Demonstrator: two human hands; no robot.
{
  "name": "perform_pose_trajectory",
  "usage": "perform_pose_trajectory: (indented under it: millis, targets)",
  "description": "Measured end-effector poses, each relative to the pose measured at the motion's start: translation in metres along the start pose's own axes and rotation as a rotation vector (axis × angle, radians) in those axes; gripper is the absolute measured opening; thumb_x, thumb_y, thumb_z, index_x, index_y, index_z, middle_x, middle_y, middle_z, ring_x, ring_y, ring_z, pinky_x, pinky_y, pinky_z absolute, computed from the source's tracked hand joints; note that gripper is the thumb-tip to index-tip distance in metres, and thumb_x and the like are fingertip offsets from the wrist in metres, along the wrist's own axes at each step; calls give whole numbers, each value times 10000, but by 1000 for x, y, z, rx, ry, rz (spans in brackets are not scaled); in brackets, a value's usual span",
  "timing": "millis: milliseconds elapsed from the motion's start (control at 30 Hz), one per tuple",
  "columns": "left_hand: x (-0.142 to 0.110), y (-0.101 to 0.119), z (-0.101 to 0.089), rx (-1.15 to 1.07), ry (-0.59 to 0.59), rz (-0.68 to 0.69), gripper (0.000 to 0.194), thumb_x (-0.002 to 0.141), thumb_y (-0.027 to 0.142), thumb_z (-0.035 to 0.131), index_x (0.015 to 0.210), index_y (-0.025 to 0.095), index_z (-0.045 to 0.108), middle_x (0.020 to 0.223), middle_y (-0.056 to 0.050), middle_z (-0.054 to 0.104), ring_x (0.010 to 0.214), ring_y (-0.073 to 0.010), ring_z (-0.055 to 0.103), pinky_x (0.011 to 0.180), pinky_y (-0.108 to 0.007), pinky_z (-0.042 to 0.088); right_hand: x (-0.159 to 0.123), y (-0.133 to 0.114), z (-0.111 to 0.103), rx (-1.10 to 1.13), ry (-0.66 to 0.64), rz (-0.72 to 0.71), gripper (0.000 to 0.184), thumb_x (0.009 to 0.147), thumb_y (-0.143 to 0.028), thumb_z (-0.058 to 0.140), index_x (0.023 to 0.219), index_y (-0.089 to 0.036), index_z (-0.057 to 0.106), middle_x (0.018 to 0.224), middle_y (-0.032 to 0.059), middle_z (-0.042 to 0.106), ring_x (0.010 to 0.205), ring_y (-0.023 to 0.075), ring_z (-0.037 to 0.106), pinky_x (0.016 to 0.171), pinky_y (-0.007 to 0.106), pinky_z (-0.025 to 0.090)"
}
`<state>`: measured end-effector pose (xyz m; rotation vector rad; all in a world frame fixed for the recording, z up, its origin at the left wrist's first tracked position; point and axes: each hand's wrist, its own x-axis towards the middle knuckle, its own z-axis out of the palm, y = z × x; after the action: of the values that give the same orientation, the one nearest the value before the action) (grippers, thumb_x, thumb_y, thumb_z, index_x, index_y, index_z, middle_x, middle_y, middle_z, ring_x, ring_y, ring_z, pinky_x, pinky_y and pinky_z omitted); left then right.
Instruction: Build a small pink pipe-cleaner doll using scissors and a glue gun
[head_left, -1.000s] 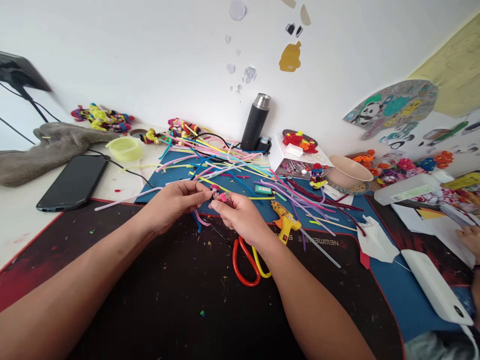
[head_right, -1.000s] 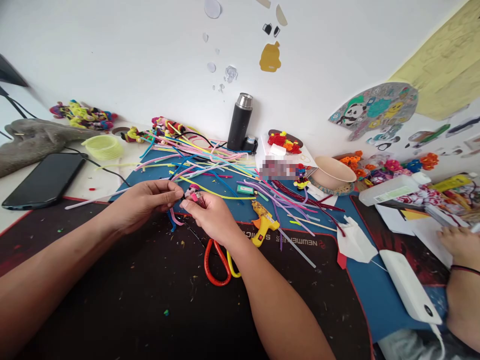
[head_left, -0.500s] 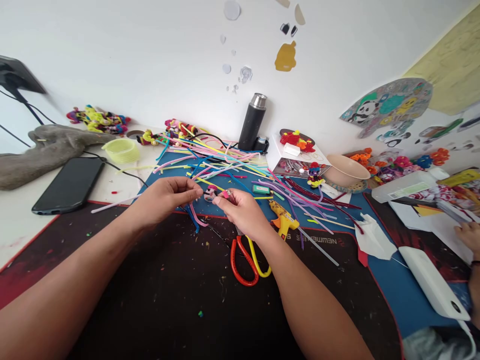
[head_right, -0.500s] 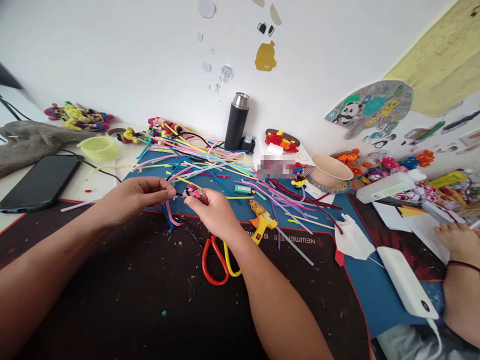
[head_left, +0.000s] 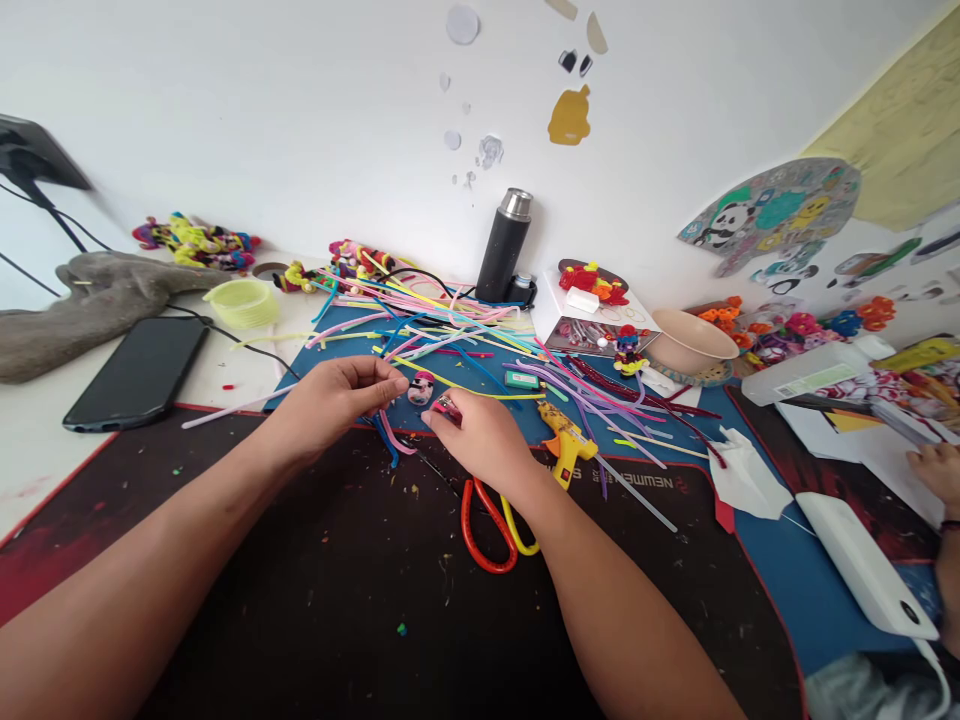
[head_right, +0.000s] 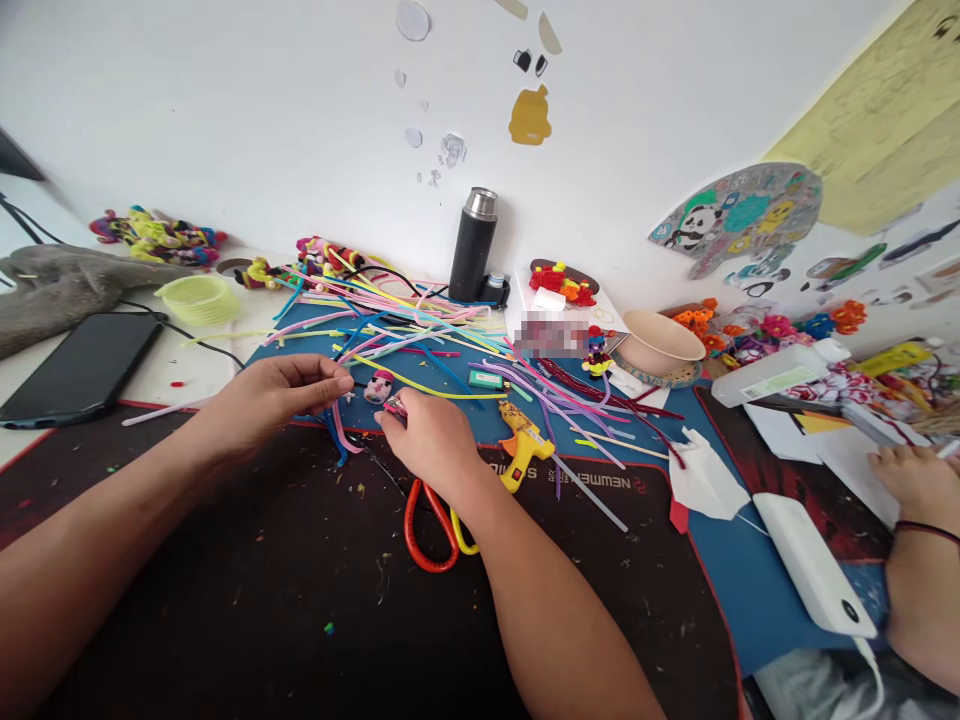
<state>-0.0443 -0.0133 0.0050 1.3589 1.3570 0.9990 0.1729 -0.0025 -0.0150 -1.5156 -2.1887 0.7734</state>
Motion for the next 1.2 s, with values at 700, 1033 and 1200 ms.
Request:
perform_pose_trajectory:
  millis: [700, 1033, 1200]
  targets:
    - [-5, -1, 15, -216, -121, -112, 479, 651, 625, 947, 785, 204, 763, 698, -2, 648, 605, -146, 536, 566, -267, 463, -1, -5, 0, 609, 22, 25, 435, 966, -625, 645, 793, -235, 556, 650, -41, 474, 623, 155, 430, 602, 294, 320]
    - [-3, -2, 9, -3, -31, 11, 564, 726, 742, 857, 837, 194, 782, 786, -26, 724, 666, -162, 566, 622, -268, 441, -3, -9, -1, 631, -48, 44, 408, 980, -607, 653, 848, -221, 629, 640, -42, 495, 614, 150, 454, 599, 290, 335]
    - [-5, 4, 9, 64, -15, 38, 625, 706, 810, 821, 818, 196, 777, 806, -51, 755, 730, -215, 629, 675, -302, 482, -5, -11, 0, 644, -84, 45, 438, 965, -609, 686, 796, -231, 543, 649, -41, 485, 612, 144, 439, 587, 284, 322]
